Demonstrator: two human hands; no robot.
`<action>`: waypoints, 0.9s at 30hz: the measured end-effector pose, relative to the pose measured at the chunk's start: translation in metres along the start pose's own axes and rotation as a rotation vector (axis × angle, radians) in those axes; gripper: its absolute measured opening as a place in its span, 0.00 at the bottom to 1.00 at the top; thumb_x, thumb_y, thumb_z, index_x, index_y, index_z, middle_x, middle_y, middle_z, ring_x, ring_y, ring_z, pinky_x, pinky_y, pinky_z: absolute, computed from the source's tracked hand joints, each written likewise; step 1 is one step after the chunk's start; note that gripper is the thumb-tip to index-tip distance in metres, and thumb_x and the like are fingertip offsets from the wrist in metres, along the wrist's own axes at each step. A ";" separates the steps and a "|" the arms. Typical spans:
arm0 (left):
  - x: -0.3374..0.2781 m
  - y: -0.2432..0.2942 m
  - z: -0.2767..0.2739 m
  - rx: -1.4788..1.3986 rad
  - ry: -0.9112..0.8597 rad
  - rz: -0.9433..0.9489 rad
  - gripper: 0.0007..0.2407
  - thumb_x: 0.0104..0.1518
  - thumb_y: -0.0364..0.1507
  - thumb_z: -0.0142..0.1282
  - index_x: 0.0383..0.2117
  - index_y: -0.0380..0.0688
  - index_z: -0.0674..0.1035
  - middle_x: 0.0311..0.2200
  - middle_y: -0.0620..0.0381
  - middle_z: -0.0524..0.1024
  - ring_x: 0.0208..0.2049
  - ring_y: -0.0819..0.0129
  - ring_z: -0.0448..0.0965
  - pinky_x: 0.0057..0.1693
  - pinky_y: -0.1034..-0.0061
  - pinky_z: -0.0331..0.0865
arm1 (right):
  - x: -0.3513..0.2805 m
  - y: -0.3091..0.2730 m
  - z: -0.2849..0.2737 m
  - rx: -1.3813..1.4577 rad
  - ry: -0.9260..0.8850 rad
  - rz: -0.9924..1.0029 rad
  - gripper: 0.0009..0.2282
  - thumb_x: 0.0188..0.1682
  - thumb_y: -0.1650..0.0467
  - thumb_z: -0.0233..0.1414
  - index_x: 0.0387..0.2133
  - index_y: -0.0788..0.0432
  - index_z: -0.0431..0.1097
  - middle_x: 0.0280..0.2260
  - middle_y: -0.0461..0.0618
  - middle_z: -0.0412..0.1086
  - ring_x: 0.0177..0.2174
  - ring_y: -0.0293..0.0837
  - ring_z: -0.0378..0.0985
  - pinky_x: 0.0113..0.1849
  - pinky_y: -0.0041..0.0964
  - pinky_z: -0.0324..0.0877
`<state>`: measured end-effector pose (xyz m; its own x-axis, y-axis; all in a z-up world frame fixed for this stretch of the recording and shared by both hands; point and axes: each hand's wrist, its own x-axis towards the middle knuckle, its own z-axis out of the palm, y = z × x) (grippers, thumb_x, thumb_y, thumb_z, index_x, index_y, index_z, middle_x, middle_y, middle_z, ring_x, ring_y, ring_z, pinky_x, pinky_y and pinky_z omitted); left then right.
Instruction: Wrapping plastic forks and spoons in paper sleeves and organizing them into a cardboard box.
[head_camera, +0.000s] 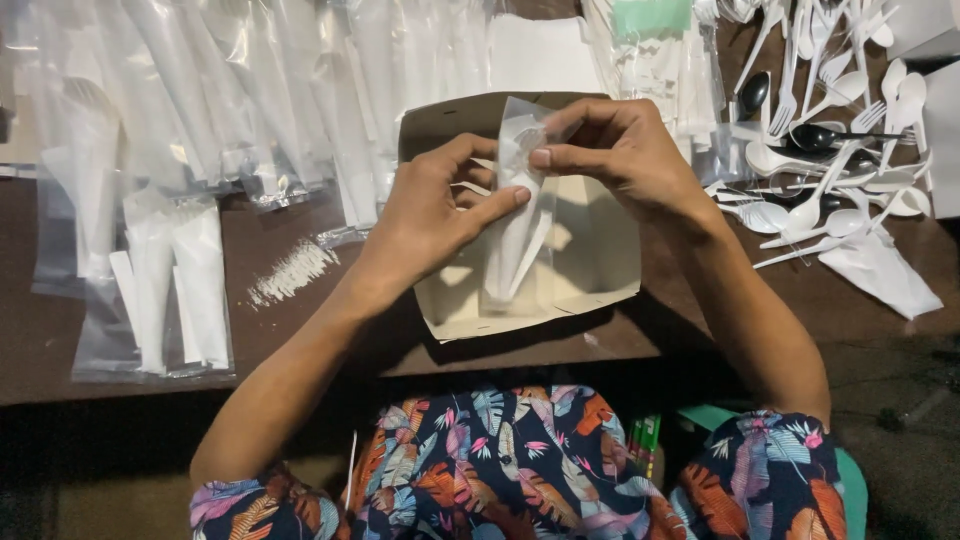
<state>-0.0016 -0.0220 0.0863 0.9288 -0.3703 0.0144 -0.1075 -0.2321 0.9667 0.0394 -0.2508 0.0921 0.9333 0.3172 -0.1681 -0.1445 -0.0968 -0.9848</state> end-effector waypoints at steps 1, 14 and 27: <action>0.001 -0.003 0.000 0.001 -0.001 0.001 0.17 0.57 0.36 0.61 0.50 0.42 0.76 0.38 0.56 0.82 0.31 0.74 0.84 0.37 0.86 0.80 | -0.002 -0.006 0.002 0.000 0.001 -0.001 0.10 0.42 0.79 0.65 0.36 0.61 0.76 0.33 0.51 0.79 0.35 0.41 0.84 0.40 0.27 0.82; 0.009 0.000 -0.006 0.007 0.137 0.133 0.11 0.59 0.35 0.60 0.44 0.45 0.77 0.42 0.55 0.81 0.41 0.68 0.83 0.43 0.78 0.84 | -0.018 -0.016 0.006 -0.120 -0.128 -0.038 0.10 0.48 0.77 0.60 0.43 0.64 0.72 0.41 0.55 0.76 0.41 0.45 0.82 0.47 0.32 0.82; -0.005 -0.011 -0.038 0.634 0.479 0.345 0.13 0.64 0.31 0.68 0.43 0.38 0.75 0.37 0.50 0.75 0.33 0.67 0.80 0.36 0.81 0.77 | 0.015 0.009 0.036 -0.233 -0.189 0.263 0.11 0.47 0.72 0.60 0.42 0.65 0.75 0.37 0.55 0.77 0.32 0.45 0.84 0.36 0.33 0.84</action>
<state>0.0088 0.0167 0.0853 0.8422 -0.1268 0.5241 -0.4557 -0.6870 0.5660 0.0402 -0.2127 0.0792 0.7943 0.4192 -0.4397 -0.2718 -0.4020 -0.8744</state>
